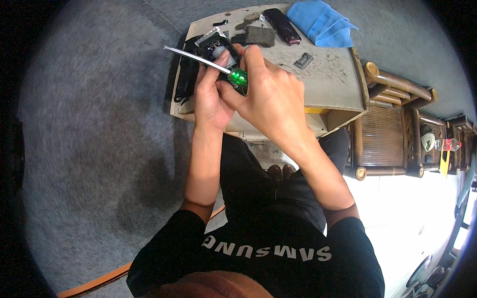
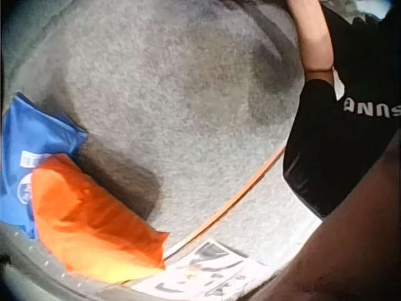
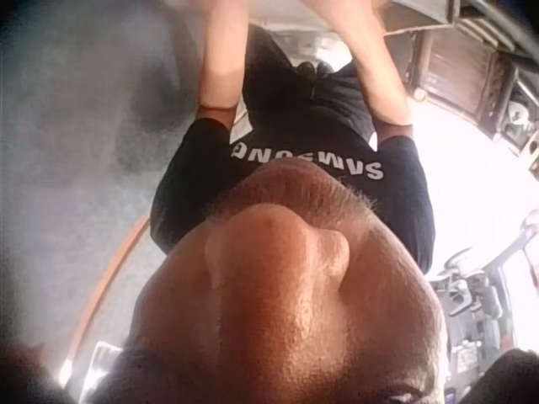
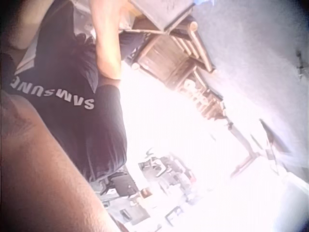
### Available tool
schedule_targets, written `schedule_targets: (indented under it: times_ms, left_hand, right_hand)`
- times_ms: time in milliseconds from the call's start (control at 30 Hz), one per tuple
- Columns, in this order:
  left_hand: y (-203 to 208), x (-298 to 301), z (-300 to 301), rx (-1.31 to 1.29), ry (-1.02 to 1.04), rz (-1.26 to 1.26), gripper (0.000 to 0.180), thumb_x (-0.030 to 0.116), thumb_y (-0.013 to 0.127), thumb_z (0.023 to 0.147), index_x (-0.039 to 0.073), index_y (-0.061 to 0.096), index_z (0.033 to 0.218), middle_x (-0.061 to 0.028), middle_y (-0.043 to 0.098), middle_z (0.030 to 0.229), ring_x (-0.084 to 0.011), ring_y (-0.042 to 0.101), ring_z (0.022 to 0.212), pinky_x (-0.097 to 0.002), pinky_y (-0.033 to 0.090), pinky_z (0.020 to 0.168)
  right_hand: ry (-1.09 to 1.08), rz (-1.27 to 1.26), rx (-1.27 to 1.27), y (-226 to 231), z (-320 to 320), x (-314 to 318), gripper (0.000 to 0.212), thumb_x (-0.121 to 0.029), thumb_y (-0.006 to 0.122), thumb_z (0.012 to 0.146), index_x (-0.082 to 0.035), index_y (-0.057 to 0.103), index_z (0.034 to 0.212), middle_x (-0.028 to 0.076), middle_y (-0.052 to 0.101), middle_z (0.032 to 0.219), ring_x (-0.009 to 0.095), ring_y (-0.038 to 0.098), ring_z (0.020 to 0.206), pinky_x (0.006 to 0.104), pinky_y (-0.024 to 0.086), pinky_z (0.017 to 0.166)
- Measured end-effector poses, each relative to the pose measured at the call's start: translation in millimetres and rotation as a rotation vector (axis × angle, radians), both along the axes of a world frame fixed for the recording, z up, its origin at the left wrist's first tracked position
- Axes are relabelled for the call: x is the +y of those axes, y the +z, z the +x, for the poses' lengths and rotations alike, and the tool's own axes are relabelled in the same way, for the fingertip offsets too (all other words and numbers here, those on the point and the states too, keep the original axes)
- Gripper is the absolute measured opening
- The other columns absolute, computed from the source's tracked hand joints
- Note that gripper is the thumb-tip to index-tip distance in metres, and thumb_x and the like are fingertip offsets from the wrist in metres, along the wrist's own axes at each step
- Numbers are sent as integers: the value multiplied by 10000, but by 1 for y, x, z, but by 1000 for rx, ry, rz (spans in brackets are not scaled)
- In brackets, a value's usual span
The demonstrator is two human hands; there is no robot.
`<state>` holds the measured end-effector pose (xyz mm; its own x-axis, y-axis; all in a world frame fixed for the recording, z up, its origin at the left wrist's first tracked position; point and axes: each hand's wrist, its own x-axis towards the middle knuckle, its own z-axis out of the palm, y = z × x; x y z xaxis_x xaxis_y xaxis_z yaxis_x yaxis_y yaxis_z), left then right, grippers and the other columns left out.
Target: The person disassembles a hair clipper by removing screws with a screwdriver, taking apart the housing to reveal the motor and battery. They then position the metal blades back onto the device and use the screwdriver to tighten the screws and secure the assembly.
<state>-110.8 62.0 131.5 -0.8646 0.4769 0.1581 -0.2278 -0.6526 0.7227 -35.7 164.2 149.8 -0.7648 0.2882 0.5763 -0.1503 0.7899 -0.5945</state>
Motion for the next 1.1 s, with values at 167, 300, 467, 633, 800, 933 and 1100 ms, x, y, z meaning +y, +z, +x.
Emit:
schedule_targets:
  times_ms: [167, 300, 467, 633, 800, 933, 1100]
  left_hand:
    - [-2, 0, 2, 37, 40, -36, 253, 124, 659, 992, 118, 610, 1240, -10, 668, 1098, -116, 666, 978, -280, 566, 836]
    - [-1, -2, 0, 100, -7, -44, 214, 122, 644, 998, 99, 612, 1209, -36, 686, 1075, -134, 683, 976, -289, 587, 831]
    - [-1, 2, 1, 84, 8, -61, 178, 138, 611, 1020, 70, 597, 1184, -84, 706, 1056, -169, 706, 960, -309, 612, 801]
    - [-4, -1, -2, 46, -50, -20, 337, 124, 654, 997, 81, 426, 1241, -111, 668, 1071, -189, 685, 951, -324, 606, 789]
    - [-2, 4, 0, 78, 15, -37, 293, 116, 647, 992, 69, 470, 1221, -98, 667, 1042, -191, 682, 937, -344, 601, 801]
    - [11, 0, 9, -17, -55, -56, 224, 202, 595, 1015, 65, 500, 1164, -77, 648, 952, -177, 666, 857, -328, 586, 748]
    - [-2, 1, -4, 184, -65, -16, 228, 209, 550, 1022, 44, 487, 1166, -107, 629, 933, -190, 638, 774, -340, 560, 705]
  right_hand:
    - [-60, 58, -28, -1, 3, -6, 530, -306, 776, 789, -38, 581, 1203, 116, 720, 779, 362, 734, 702, 449, 565, 564]
    - [-54, 48, -38, -5, 4, -2, 514, -329, 791, 790, -32, 573, 1148, 130, 706, 760, 369, 729, 695, 454, 558, 564]
    - [111, -112, 36, -14, 4, 11, 518, -343, 871, 759, -41, 509, 974, 164, 656, 699, 385, 714, 675, 444, 533, 559]
    - [200, -248, 12, -11, 9, 19, 454, -295, 869, 797, -28, 509, 865, 138, 584, 624, 298, 682, 595, 387, 498, 540]
    - [167, -383, 19, -9, 13, 18, 371, -263, 812, 892, -6, 555, 816, 92, 575, 595, 127, 627, 585, 314, 467, 520]
    - [231, -776, 56, -13, 10, 18, 300, -248, 714, 992, 24, 631, 896, 37, 664, 657, 66, 594, 558, 251, 454, 490]
    - [206, -816, 23, -2, 14, 17, 300, -261, 700, 1003, 12, 635, 899, 30, 682, 702, 59, 585, 550, 233, 441, 476]
